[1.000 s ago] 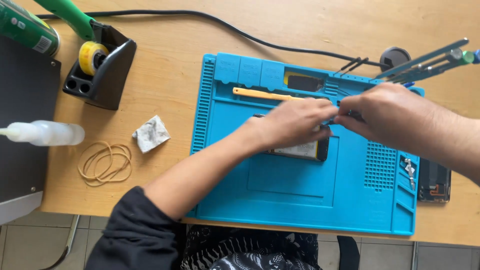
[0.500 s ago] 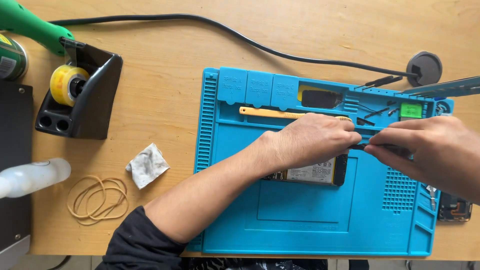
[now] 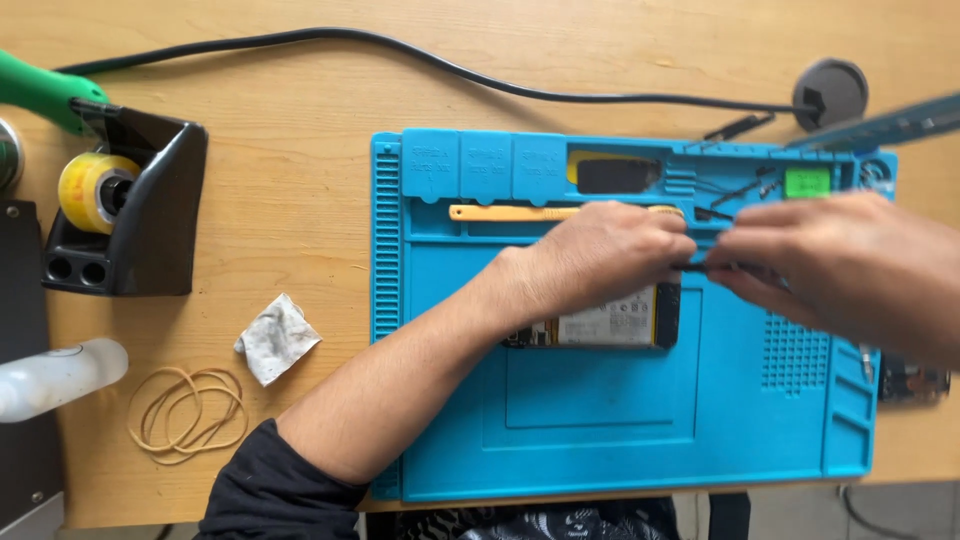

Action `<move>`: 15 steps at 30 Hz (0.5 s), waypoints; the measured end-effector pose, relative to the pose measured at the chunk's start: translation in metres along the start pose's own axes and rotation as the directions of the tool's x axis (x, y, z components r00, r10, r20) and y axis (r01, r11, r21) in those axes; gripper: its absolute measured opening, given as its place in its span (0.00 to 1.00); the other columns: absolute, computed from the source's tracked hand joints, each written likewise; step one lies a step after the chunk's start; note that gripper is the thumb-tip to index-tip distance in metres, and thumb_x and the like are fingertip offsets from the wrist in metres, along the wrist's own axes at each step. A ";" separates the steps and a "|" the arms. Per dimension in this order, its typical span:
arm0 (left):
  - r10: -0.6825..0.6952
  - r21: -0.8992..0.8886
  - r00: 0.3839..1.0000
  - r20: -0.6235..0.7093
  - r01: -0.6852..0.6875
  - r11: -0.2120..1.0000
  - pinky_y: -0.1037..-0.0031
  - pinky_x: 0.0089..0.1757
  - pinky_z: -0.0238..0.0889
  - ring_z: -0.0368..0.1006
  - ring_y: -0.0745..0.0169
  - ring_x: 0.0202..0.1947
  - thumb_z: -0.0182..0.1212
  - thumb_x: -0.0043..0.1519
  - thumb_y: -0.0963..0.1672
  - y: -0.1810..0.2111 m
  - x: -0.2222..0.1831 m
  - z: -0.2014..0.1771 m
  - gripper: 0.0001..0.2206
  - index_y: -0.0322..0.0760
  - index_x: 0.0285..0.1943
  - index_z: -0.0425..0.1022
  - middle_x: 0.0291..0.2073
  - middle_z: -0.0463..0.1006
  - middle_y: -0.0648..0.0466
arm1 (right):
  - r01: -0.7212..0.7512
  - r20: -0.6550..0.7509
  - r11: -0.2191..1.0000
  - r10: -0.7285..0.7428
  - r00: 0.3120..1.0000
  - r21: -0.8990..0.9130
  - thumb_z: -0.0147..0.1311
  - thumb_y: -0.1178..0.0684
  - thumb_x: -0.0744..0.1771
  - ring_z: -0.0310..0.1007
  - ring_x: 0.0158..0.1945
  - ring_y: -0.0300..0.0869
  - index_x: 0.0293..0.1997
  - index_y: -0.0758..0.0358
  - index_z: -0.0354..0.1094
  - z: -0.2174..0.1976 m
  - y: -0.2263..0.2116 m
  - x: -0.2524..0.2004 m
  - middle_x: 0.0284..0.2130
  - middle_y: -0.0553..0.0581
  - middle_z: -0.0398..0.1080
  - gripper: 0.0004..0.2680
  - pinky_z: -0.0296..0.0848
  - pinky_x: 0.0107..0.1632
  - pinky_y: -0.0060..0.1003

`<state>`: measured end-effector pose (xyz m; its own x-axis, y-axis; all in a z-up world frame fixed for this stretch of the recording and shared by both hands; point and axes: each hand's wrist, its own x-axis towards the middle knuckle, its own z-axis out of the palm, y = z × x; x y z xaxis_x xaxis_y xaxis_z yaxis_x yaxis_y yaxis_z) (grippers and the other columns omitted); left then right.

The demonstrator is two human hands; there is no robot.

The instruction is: The person uses a screwdriver to remove screws from the internal frame of a disassembled smartphone placed on a blue work mat. They carefully unscrew fasteners around the battery area and place the removed screws into a compartment on the mat.

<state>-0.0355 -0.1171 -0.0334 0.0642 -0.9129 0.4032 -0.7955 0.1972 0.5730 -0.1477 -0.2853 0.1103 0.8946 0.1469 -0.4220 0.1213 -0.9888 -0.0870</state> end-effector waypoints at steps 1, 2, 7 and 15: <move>0.012 -0.013 1.000 0.014 -0.012 1.000 0.59 0.33 0.69 0.78 0.51 0.41 0.69 0.59 0.48 0.004 0.000 -0.002 0.08 0.48 0.40 0.75 0.39 0.76 0.55 | -0.018 0.003 1.000 0.018 1.000 0.013 0.54 0.39 0.67 0.79 0.28 0.48 0.38 0.36 0.76 -0.002 -0.002 0.001 0.27 0.42 0.76 0.05 0.78 0.32 0.50; -0.004 -0.033 0.999 0.037 0.005 0.999 0.59 0.31 0.69 0.78 0.51 0.38 0.66 0.62 0.47 0.008 0.000 -0.005 0.06 0.46 0.39 0.76 0.38 0.77 0.55 | 0.000 0.052 1.000 0.002 0.999 -0.029 0.54 0.39 0.67 0.80 0.32 0.50 0.41 0.37 0.75 -0.004 -0.005 0.002 0.31 0.42 0.77 0.06 0.79 0.35 0.51; -0.042 -0.002 0.997 0.058 0.042 0.999 0.61 0.27 0.69 0.77 0.53 0.34 0.62 0.66 0.47 0.007 0.001 -0.020 0.07 0.44 0.40 0.78 0.37 0.78 0.55 | -0.051 0.095 0.997 0.056 0.994 -0.056 0.58 0.38 0.66 0.79 0.32 0.45 0.47 0.38 0.74 -0.020 -0.009 0.014 0.32 0.45 0.75 0.08 0.77 0.37 0.46; -0.192 -0.240 0.981 -0.030 0.179 0.954 0.73 0.38 0.76 0.80 0.62 0.40 0.63 0.66 0.46 0.029 -0.017 -0.074 0.11 0.41 0.53 0.76 0.47 0.82 0.52 | 0.338 -0.849 0.886 0.106 0.517 0.316 0.71 0.65 0.68 0.81 0.45 0.52 0.66 0.67 0.54 0.077 -0.024 -0.020 0.44 0.73 0.74 0.24 0.84 0.46 0.42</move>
<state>-0.0152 -0.0689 0.0292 0.2339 -0.9225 0.3071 -0.6031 0.1100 0.7900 -0.2012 -0.2628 0.0511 0.8408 -0.0513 0.5389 0.2739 -0.8183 -0.5053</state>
